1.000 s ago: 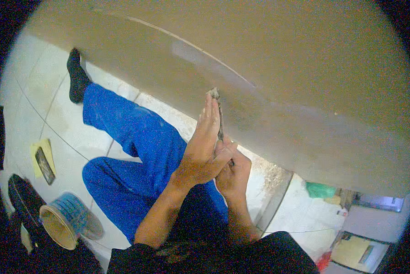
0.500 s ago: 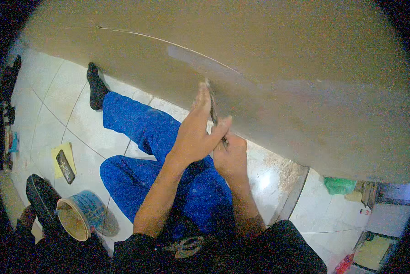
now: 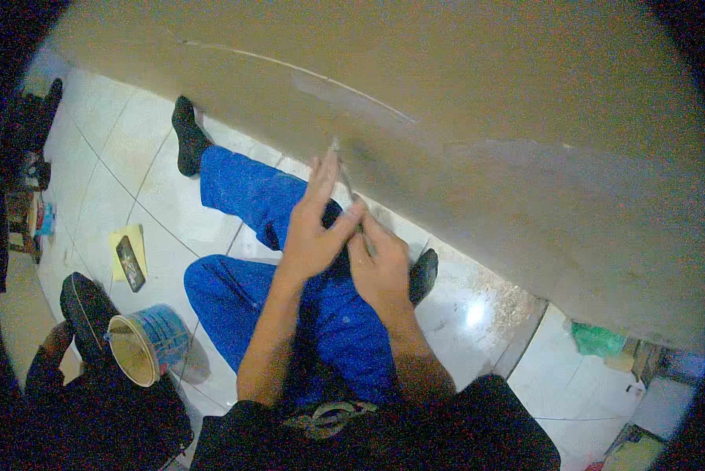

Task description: The person applies putty to a damaged area on a wall using a scraper and then smooths it over with their hand.

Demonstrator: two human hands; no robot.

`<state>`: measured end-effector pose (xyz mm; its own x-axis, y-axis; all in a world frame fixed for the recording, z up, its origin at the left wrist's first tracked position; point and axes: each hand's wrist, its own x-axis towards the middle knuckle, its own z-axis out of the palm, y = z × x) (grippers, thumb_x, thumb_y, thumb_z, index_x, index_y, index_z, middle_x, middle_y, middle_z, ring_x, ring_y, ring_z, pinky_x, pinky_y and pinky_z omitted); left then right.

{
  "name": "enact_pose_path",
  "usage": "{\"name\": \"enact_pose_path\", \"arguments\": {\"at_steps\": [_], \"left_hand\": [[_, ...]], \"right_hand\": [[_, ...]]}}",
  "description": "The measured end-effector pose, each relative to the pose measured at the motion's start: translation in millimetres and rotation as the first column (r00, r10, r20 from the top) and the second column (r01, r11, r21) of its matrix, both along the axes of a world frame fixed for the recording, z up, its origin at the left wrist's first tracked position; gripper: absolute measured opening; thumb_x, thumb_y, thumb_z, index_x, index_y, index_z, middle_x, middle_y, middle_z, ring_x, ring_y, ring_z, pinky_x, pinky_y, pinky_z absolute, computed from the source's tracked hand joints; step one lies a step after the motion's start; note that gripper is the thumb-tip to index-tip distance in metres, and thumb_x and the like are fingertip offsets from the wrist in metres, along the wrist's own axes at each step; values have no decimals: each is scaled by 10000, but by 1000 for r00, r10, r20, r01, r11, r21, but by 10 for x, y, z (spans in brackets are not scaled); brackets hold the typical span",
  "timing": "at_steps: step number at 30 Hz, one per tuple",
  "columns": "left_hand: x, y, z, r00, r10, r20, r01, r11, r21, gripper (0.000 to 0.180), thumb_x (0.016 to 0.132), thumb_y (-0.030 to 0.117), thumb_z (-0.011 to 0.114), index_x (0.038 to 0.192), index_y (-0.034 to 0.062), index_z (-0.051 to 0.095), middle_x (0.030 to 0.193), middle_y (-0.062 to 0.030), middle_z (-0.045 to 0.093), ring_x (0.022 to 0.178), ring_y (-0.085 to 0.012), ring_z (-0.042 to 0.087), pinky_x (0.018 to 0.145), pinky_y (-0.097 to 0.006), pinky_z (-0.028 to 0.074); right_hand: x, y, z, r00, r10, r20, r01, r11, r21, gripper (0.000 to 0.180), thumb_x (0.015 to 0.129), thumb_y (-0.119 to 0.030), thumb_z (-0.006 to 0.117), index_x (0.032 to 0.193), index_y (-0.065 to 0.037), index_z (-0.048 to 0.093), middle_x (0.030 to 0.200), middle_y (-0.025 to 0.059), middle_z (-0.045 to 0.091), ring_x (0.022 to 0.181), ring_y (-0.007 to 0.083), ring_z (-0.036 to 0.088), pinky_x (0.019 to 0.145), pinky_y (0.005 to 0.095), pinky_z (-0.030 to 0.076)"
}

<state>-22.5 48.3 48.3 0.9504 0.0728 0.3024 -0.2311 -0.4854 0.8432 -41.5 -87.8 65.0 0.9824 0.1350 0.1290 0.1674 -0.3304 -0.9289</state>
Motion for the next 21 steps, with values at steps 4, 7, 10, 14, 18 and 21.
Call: {"name": "enact_pose_path", "arguments": {"at_steps": [4, 7, 10, 14, 18, 21], "left_hand": [[-96, -495, 23, 1000, -29, 8, 29, 998, -64, 789, 947, 216, 623, 1576, -43, 223, 1653, -245, 193, 1536, -450, 97, 1239, -467, 132], [-60, -575, -25, 998, -56, 31, 61, 983, -175, 744, 972, 247, 562, 1550, -90, 236, 1636, -298, 171, 1506, -526, 116, 1231, -504, 156], [86, -542, 26, 1000, -20, -14, 20, 1000, -4, 698, 1004, 210, 491, 1530, -146, 201, 1622, -345, 137, 1501, -541, 102, 1237, -501, 128], [360, -158, 43, 995, 95, -20, -95, 995, -7, 701, 1016, 225, 482, 1520, -167, 192, 1620, -347, 139, 1499, -542, 108, 1237, -493, 129], [416, 350, 75, 984, 177, -25, -178, 984, -9, 677, 1028, 233, 480, 1513, -166, 225, 1608, -350, 184, 1509, -518, 112, 1239, -483, 126], [344, 360, 48, 986, 165, -38, -165, 986, -6, 666, 1013, 220, 516, 1518, -136, 266, 1609, -319, 234, 1518, -494, 116, 1237, -478, 140]], "right_hand": [[-183, -374, -68, 999, -38, 15, 40, 990, -134, 339, 1041, -102, 526, 1307, 97, 600, 966, 92, 713, 934, 141, 633, 838, 289, 505], [-105, -372, 25, 984, -84, -160, 75, 995, -61, 354, 1053, -110, 516, 1332, 97, 582, 904, 54, 682, 869, 124, 619, 789, 279, 508], [101, -386, -110, 998, -63, 23, 65, 994, -86, 336, 1015, -123, 539, 1291, 53, 614, 929, 141, 686, 802, 209, 653, 742, 318, 517], [512, 26, 155, 997, 6, -80, -17, 991, -135, 310, 973, -150, 564, 1219, 10, 664, 995, 277, 694, 901, 376, 714, 787, 411, 541], [740, 503, 257, 986, 153, -65, -163, 967, -198, 356, 986, -107, 576, 1291, 72, 608, 1116, 284, 702, 1018, 202, 703, 906, 313, 515], [587, 471, 152, 991, 132, 19, -129, 985, -111, 341, 976, -93, 586, 1269, 79, 619, 1134, 276, 706, 1059, 261, 709, 926, 328, 512]]}}
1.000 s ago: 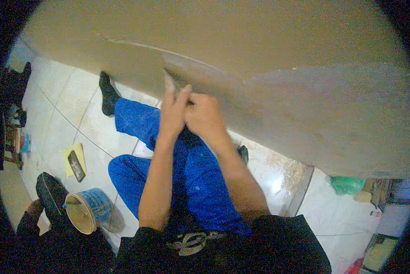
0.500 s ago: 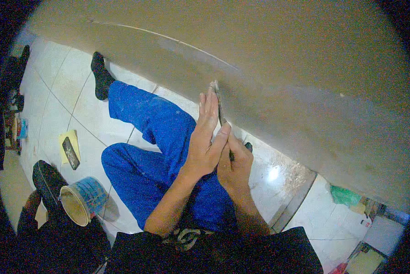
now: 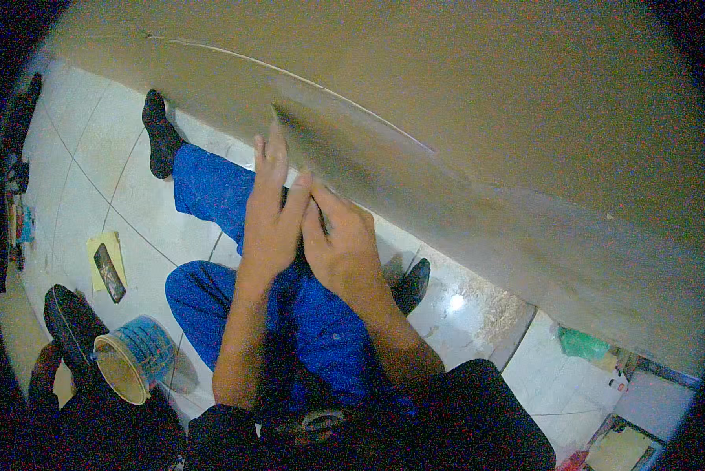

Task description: The person applies putty to a damaged area on a wall using a scraper and then smooths it over with their hand.

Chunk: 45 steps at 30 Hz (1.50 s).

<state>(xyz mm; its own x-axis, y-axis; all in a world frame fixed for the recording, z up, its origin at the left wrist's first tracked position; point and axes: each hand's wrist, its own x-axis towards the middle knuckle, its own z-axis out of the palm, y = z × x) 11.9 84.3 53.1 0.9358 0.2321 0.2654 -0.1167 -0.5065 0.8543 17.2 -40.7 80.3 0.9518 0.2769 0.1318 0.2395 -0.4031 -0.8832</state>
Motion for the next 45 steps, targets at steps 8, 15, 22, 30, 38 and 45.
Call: {"name": "enact_pose_path", "arguments": {"at_steps": [8, 15, 22, 30, 38, 45], "left_hand": [[-250, -828, -7, 990, -83, 112, 88, 995, -39, 726, 879, 131, 656, 1510, -65, 356, 1591, -277, 319, 1498, -450, 255, 1210, -457, 266], [-205, -881, -67, 983, -57, 176, 84, 985, -151, 767, 857, 126, 681, 1510, -87, 339, 1563, -321, 329, 1433, -436, 384, 1161, -412, 361], [-161, -749, 50, 983, -137, 120, 145, 988, -61, 750, 824, 82, 657, 1478, -126, 354, 1551, -357, 304, 1408, -457, 400, 1140, -425, 390], [54, 105, 73, 995, 74, 60, -67, 992, -111, 630, 901, 130, 635, 1445, -112, 428, 1488, -297, 455, 1397, -375, 459, 1137, -378, 385], [-262, -903, 59, 985, -139, 100, 151, 979, -136, 736, 886, 110, 631, 1539, -34, 325, 1597, -241, 325, 1462, -353, 368, 1182, -380, 323], [-111, -761, 36, 992, -10, 126, 33, 983, -182, 716, 880, 95, 637, 1515, -62, 347, 1563, -288, 344, 1437, -347, 387, 1154, -375, 363]], "right_hand": [[-656, -943, -185, 997, -43, -57, 46, 998, 51, 460, 949, -10, 603, 1398, 52, 527, 1213, 189, 653, 1099, 216, 623, 946, 334, 489], [-574, -843, -26, 991, -132, 4, 129, 965, -228, 373, 929, -100, 620, 1287, -3, 582, 1031, 210, 674, 982, 397, 674, 838, 396, 531], [-527, -686, 43, 972, -233, -12, 227, 957, -180, 306, 908, -98, 642, 1199, -3, 655, 1003, 235, 689, 932, 411, 690, 795, 390, 538], [-64, 140, -81, 983, -6, 183, 17, 998, -59, 365, 897, -126, 683, 1225, 29, 648, 1016, 287, 676, 959, 416, 693, 841, 392, 531], [-620, -895, -91, 981, -186, 58, 192, 973, -129, 295, 912, -92, 638, 1179, 35, 644, 962, 176, 700, 893, 280, 686, 775, 374, 523], [-361, -650, -102, 979, -145, 144, 161, 981, -106, 236, 889, -54, 636, 1113, 13, 668, 940, 229, 685, 872, 413, 676, 748, 433, 531]]}}
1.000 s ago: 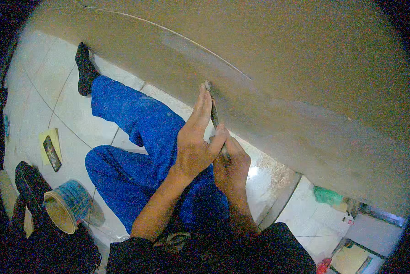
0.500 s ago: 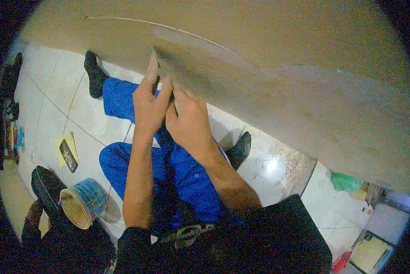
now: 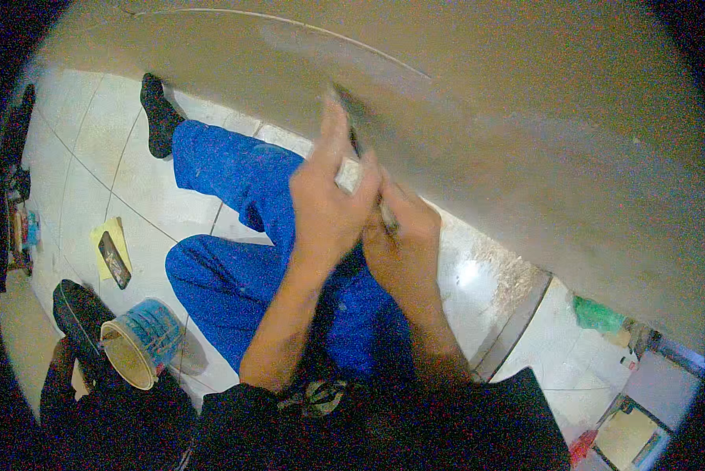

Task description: The person applies putty to a damaged area on a wall using a scraper and then smooths it over with their hand.

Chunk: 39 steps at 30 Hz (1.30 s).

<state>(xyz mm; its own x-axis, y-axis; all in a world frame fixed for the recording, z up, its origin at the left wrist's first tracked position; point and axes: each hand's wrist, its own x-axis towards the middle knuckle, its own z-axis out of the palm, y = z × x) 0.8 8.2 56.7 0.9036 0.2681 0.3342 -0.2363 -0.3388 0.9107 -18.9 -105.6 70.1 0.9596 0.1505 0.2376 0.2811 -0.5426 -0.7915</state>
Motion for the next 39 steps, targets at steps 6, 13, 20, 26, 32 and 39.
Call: {"name": "enact_pose_path", "arguments": {"at_steps": [6, 13, 20, 26, 32, 39], "left_hand": [[289, 807, 82, 982, 151, -113, -168, 973, -158, 583, 905, 104, 635, 1419, -111, 464, 1471, -324, 458, 1387, -355, 477, 1115, -383, 409], [-13, 175, -15, 995, -99, 33, 99, 995, 1, 698, 876, 94, 621, 1499, -84, 362, 1546, -325, 351, 1433, -402, 394, 1157, -402, 357], [-154, -90, 24, 988, -144, 61, 145, 989, -9, 713, 885, 91, 627, 1516, -71, 338, 1576, -284, 328, 1460, -378, 350, 1160, -379, 356], [-34, 74, 94, 993, -117, 26, 116, 993, 32, 691, 862, 111, 617, 1474, -106, 380, 1521, -353, 353, 1414, -444, 391, 1144, -416, 381], [-39, -19, 90, 998, -26, 61, 26, 1000, 6, 638, 868, 112, 622, 1423, -136, 429, 1477, -353, 419, 1392, -442, 428, 1132, -405, 395], [-116, -273, 150, 998, -22, 51, 16, 993, 114, 640, 933, 140, 613, 1493, -69, 385, 1541, -262, 411, 1429, -323, 427, 1127, -358, 398]], "right_hand": [[529, 869, 245, 977, 195, -85, -198, 980, -31, 354, 926, -142, 645, 1244, 11, 651, 1083, 272, 691, 1049, 322, 711, 872, 375, 527], [-67, 128, -34, 995, -44, 94, 46, 999, -20, 303, 941, -108, 634, 1208, 31, 670, 1030, 207, 737, 980, 247, 713, 822, 345, 527], [-318, -60, 268, 963, -146, -224, 125, 987, -104, 317, 922, -87, 635, 1218, 28, 636, 1003, 241, 695, 931, 336, 708, 819, 362, 531], [-262, 50, 208, 989, -91, -120, 89, 996, -21, 281, 915, -23, 607, 1187, 38, 646, 993, 246, 688, 947, 368, 706, 822, 374, 534], [-102, -42, 205, 998, 42, 37, -44, 998, 40, 270, 882, -92, 599, 1111, 39, 655, 942, 293, 670, 879, 477, 644, 737, 490, 510], [-237, -326, 325, 997, 4, 71, -11, 995, 97, 309, 924, -124, 622, 1198, 10, 670, 952, 285, 683, 897, 383, 706, 775, 387, 518]]}}
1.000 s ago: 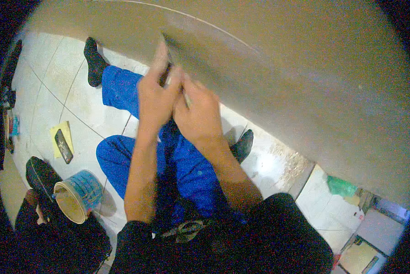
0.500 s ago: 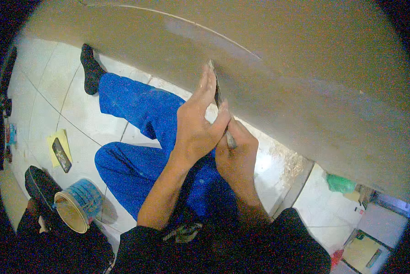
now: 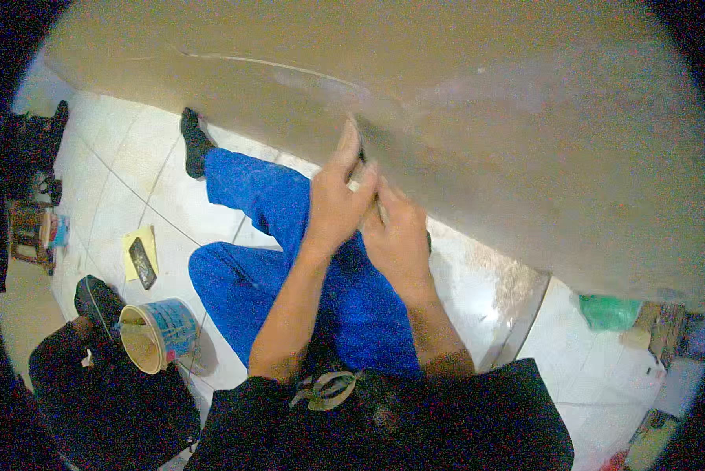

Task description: The person applies putty to a damaged area on a wall using a scraper and then smooths it over with their hand.

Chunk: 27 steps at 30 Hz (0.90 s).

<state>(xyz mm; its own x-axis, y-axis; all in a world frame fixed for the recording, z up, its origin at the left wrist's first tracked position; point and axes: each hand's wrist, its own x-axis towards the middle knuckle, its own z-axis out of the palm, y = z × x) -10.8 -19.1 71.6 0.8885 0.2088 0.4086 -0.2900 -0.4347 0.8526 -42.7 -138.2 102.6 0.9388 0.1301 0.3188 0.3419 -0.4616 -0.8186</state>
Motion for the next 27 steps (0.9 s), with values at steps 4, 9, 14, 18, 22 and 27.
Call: {"name": "enact_pose_path", "arguments": {"at_steps": [4, 9, 14, 18, 22, 27], "left_hand": [[4, 199, -10, 999, 8, 32, -8, 1000, -6, 659, 920, 144, 585, 1477, -123, 355, 1528, -329, 363, 1459, -387, 348, 1185, -380, 307], [344, 899, 182, 958, 74, -277, -74, 997, 10, 620, 973, 246, 593, 1513, 11, 401, 988, -225, 719, 874, -163, 658, 784, -335, 531], [56, 956, -98, 950, 16, -311, -12, 1000, 17, 626, 948, 131, 556, 1537, 30, 366, 1312, -275, 630, 1161, -317, 672, 935, -335, 513], [-24, 317, -176, 985, -119, -127, 108, 990, -90, 660, 945, 107, 579, 1531, -50, 319, 1545, -275, 377, 1415, -340, 433, 1111, -350, 394], [-43, 63, -70, 991, -49, -123, 41, 997, -63, 675, 945, 89, 582, 1535, -65, 293, 1599, -272, 280, 1457, -365, 358, 1147, -363, 359], [481, 893, -44, 945, 147, -291, -149, 989, 15, 650, 958, 140, 569, 1530, -43, 321, 1274, -294, 569, 1104, -345, 607, 924, -381, 488]], "right_hand": [[96, 202, -30, 998, 66, -22, -64, 995, 74, 301, 927, -116, 623, 1198, 6, 672, 924, 276, 688, 849, 372, 718, 751, 402, 522], [660, 917, -206, 992, 119, -32, -120, 992, -24, 246, 905, -107, 576, 1073, 31, 691, 911, 280, 691, 862, 448, 684, 730, 473, 525], [167, 965, -334, 990, 62, -124, -57, 997, 44, 300, 881, -95, 590, 1140, 33, 671, 955, 290, 672, 886, 472, 651, 786, 544, 513], [3, 364, -211, 995, 7, -102, -12, 999, -44, 358, 881, -89, 595, 1211, 39, 647, 925, 275, 657, 862, 465, 644, 767, 520, 517], [108, 93, -228, 993, -9, -121, -4, 994, -107, 416, 863, -83, 631, 1266, 22, 636, 935, 248, 677, 866, 446, 659, 739, 471, 527], [848, 968, -323, 987, 160, -9, -160, 987, 25, 280, 888, -149, 636, 1106, 17, 693, 939, 289, 674, 887, 460, 667, 757, 457, 530]]}}
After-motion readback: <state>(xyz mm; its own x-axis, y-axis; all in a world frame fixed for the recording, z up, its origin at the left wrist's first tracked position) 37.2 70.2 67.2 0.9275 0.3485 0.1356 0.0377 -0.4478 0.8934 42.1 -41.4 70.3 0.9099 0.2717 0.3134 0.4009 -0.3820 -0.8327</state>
